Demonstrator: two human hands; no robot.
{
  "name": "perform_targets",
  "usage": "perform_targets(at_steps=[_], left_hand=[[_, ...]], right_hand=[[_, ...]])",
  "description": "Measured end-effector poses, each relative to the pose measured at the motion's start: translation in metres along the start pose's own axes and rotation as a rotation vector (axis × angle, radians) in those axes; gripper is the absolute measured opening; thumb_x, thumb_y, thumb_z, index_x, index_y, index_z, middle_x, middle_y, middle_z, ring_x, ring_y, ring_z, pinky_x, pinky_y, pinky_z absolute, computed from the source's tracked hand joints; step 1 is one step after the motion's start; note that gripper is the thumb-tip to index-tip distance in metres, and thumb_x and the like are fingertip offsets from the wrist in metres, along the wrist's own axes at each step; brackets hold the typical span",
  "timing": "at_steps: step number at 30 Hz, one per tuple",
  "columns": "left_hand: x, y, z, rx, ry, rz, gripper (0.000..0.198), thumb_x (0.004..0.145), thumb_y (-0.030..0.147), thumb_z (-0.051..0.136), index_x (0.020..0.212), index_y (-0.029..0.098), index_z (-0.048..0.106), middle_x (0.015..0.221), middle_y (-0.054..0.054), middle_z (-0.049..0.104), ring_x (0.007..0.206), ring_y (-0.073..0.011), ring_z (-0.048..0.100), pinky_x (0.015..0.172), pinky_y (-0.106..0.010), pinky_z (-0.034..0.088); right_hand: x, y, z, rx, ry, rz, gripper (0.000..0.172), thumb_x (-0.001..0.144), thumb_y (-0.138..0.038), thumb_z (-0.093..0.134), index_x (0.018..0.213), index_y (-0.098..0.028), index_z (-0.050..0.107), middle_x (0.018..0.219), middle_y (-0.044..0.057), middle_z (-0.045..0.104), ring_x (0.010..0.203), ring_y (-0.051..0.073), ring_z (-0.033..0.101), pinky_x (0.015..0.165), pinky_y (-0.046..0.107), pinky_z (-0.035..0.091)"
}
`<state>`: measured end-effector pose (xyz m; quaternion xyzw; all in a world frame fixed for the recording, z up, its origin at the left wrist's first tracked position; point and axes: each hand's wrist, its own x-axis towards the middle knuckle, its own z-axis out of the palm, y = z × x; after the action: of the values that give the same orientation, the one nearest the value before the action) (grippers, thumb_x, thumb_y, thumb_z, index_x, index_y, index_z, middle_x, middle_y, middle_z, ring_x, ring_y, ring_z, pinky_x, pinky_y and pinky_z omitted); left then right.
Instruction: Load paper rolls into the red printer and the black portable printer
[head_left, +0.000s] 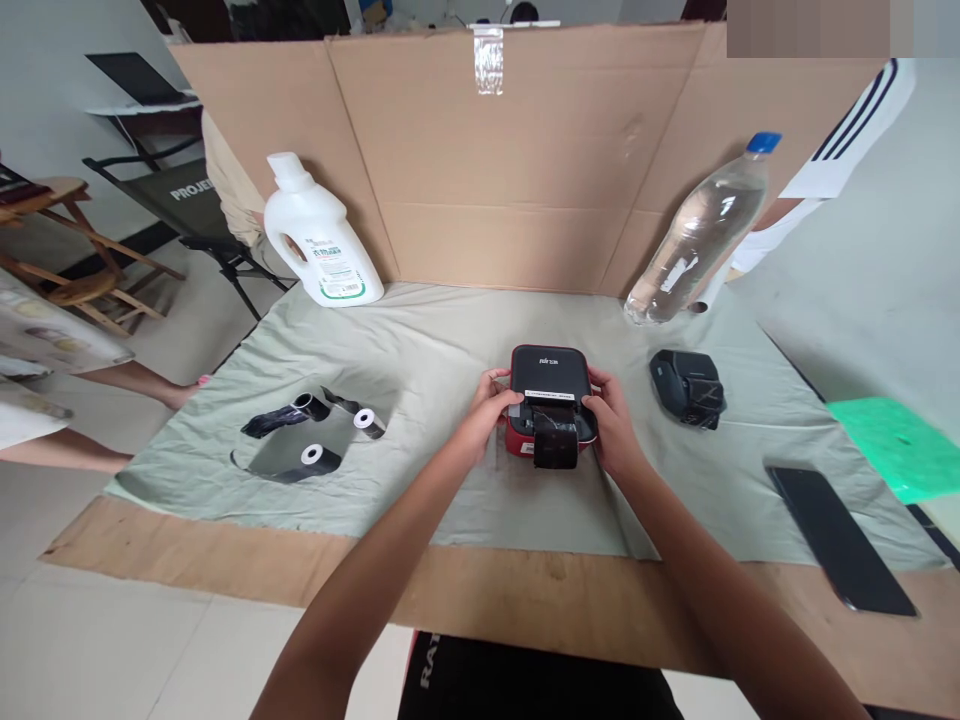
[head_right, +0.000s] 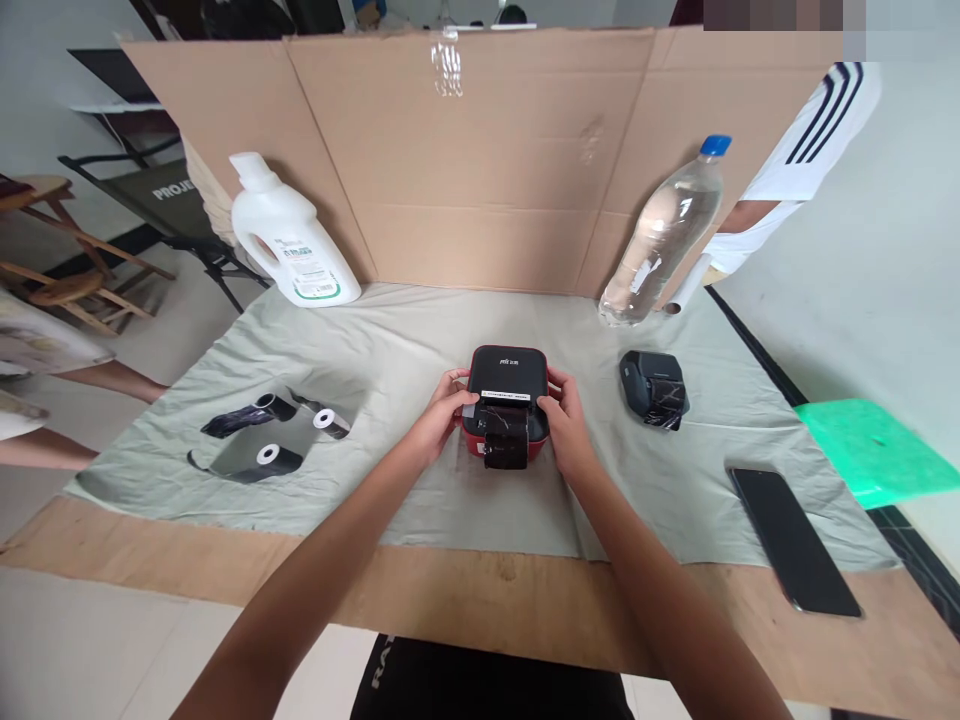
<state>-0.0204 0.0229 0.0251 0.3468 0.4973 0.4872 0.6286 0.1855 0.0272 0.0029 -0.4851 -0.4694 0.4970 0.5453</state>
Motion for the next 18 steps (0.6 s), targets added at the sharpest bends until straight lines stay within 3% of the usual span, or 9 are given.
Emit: perform_targets(at_steps=[7,15,18], left_hand=[[0.002,0.001,0.000,0.027,-0.015,-0.016,0.048,0.073,0.032,0.072,0.118,0.026,0.056,0.091,0.001,0.062,0.077,-0.0148,0.060,0.062,-0.025,0.041],[0.009,-0.007,-0.004,0.023,-0.035,0.023,0.050,0.075,0.026,0.073,0.121,0.030,0.057,0.086,0.004,0.057,0.073,-0.0122,0.056,0.058,-0.021,0.040],[0.006,-0.011,-0.002,0.024,-0.013,0.069,0.044,0.078,0.026,0.072,0.120,0.028,0.059,0.089,0.003,0.060,0.077,-0.0129,0.059,0.064,-0.022,0.045]], right_hand=[[-0.001,0.006,0.007,0.043,0.020,-0.064,0.047,0.088,-0.039,0.059,0.135,-0.029,0.055,0.142,0.003,0.061,0.126,0.022,0.059,0.105,0.039,0.049],[-0.003,0.003,0.007,0.022,0.045,-0.015,0.050,0.082,-0.035,0.061,0.131,-0.028,0.057,0.126,0.004,0.069,0.115,0.024,0.064,0.092,0.037,0.055],[-0.004,0.005,0.006,-0.001,0.042,-0.032,0.050,0.085,-0.039,0.061,0.134,-0.029,0.057,0.127,0.004,0.070,0.117,0.024,0.065,0.094,0.039,0.056]])
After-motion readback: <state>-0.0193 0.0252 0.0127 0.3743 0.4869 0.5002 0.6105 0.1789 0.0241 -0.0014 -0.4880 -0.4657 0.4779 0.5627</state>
